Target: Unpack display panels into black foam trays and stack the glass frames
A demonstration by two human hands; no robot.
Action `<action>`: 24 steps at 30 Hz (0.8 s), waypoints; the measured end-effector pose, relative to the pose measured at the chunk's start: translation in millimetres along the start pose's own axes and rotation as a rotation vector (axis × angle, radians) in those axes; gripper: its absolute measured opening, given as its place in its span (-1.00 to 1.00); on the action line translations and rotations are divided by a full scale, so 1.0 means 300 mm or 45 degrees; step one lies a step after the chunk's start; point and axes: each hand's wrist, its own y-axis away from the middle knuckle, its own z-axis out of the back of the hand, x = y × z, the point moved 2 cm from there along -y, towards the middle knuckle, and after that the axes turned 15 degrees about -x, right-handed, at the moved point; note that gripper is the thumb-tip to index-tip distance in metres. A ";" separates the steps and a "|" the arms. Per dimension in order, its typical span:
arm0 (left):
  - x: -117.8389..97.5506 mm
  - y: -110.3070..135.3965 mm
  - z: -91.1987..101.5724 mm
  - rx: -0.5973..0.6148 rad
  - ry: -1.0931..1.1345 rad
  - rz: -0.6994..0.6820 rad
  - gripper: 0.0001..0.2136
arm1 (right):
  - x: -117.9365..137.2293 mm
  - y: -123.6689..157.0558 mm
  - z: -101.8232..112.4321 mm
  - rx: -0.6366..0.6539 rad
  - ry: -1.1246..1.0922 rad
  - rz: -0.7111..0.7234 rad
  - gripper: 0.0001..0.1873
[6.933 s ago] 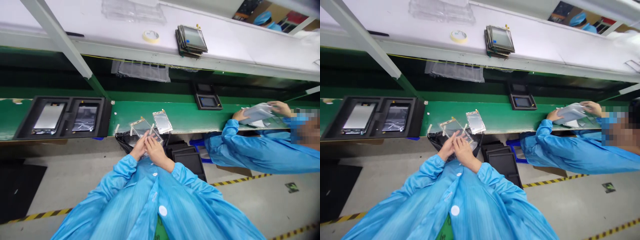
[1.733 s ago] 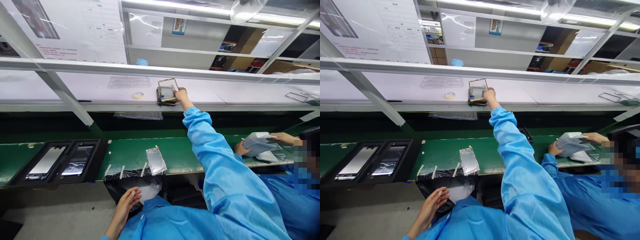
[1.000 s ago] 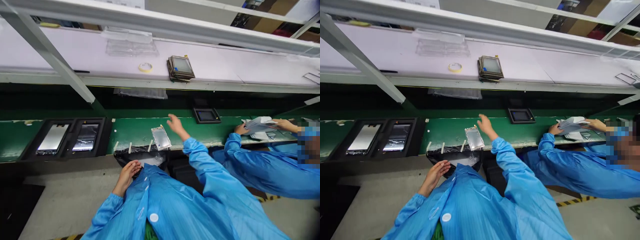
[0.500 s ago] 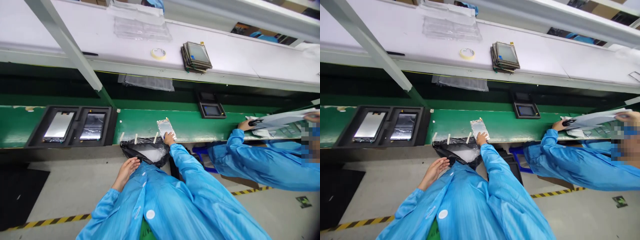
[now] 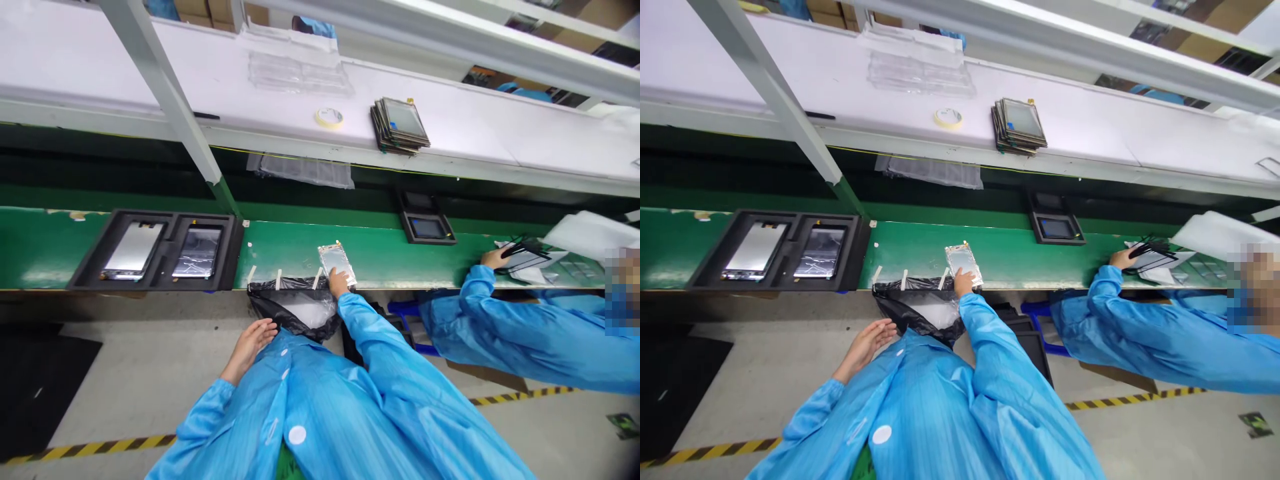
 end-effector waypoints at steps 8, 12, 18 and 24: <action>-0.002 0.010 -0.027 -0.010 -0.084 0.019 -0.81 | -0.217 -0.037 0.029 -0.046 -0.091 -0.113 -0.53; 0.015 0.015 -0.066 0.003 -0.116 0.044 -0.81 | -0.263 -0.061 0.005 0.043 -0.155 -0.193 -0.60; 0.037 0.024 -0.095 -0.024 -0.117 0.019 -0.79 | -0.273 -0.051 -0.013 0.094 -0.191 -0.229 -0.53; 0.059 0.029 -0.132 -0.040 -0.139 0.001 -0.80 | -0.297 -0.055 0.008 0.166 -0.204 -0.151 -0.59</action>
